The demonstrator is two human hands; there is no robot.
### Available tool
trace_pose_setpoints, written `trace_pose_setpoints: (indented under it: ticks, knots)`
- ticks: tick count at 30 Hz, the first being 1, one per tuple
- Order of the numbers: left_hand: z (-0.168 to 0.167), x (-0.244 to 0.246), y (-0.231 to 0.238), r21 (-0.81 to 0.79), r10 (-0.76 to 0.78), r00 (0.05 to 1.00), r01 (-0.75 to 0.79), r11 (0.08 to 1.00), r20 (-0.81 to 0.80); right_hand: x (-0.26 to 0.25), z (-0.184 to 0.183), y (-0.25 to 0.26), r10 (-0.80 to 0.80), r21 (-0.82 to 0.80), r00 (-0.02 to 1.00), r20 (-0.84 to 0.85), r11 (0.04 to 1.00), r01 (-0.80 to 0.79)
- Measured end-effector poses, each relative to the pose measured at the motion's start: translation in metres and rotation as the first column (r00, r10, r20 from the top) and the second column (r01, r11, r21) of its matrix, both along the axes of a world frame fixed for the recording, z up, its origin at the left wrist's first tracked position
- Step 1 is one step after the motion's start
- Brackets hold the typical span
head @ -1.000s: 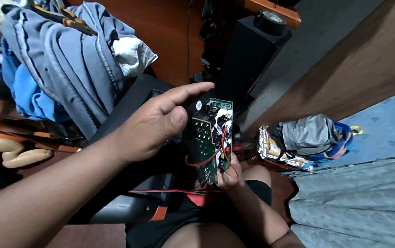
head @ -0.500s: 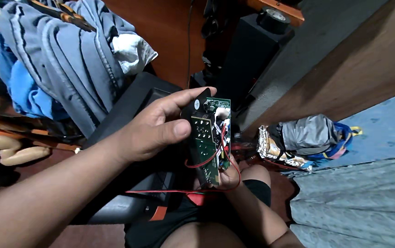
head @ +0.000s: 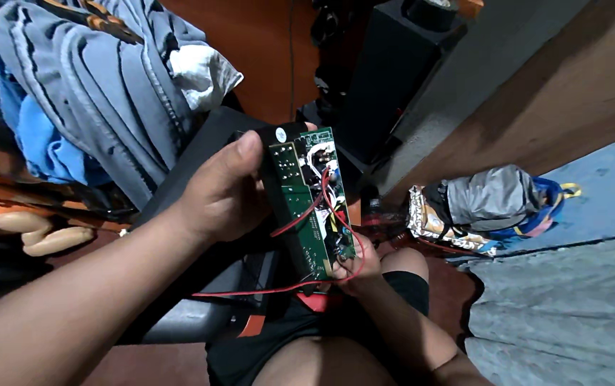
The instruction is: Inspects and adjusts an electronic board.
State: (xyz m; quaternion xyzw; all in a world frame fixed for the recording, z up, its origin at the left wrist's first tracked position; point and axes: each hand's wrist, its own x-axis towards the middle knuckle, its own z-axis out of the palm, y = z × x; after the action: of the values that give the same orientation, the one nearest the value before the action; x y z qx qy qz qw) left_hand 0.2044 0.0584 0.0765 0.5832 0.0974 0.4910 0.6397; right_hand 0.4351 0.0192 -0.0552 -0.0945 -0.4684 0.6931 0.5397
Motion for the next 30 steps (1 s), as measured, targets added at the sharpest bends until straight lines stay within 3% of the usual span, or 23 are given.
trace_pose_setpoints:
  ticks: [3,8,13,17,20,23,24,26,27,30]
  knots:
    - [0.002,-0.001,-0.001,-0.012,0.086,0.996,-0.086,0.996,-0.001,0.006,0.003,0.004,-0.051,0.119,0.994,0.094,0.992,0.04]
    - [0.004,-0.002,-0.002,-0.017,0.184,0.982,-0.183,0.983,0.051,0.03,0.007,0.02,-0.35,0.3,0.906,0.239,0.914,0.274]
    - [0.004,-0.001,-0.003,0.005,0.199,0.977,-0.2,0.98,0.071,0.055,0.041,0.034,-0.611,0.513,0.75,0.254,0.742,0.431]
    - [0.004,0.001,-0.004,0.013,0.228,0.969,-0.23,0.973,0.092,0.063,0.072,0.038,-0.74,0.69,0.645,0.191,0.568,0.448]
    - [0.006,0.002,-0.006,-0.012,0.254,0.965,-0.254,0.967,0.069,0.061,0.092,0.036,-0.773,0.755,0.613,0.165,0.499,0.426]
    - [-0.013,-0.009,0.008,-0.134,0.185,0.981,-0.176,0.975,0.053,0.055,0.102,0.034,-0.771,0.773,0.615,0.166,0.489,0.404]
    - [-0.03,-0.018,0.019,-0.086,0.113,0.989,-0.105,0.991,0.093,0.053,0.103,0.034,-0.769,0.778,0.616,0.173,0.49,0.394]
    - [-0.068,-0.037,0.049,0.164,-0.108,0.98,0.08,0.983,0.168,0.048,0.106,0.033,-0.756,0.781,0.628,0.183,0.5,0.374]
    - [-0.065,-0.035,0.048,0.202,-0.101,0.979,0.065,0.977,0.175,0.046,0.107,0.033,-0.749,0.783,0.635,0.192,0.507,0.361]
    - [-0.001,0.0,0.0,-0.021,0.258,0.964,-0.257,0.966,0.067,0.04,0.113,0.029,-0.725,0.789,0.647,0.237,0.532,0.307]
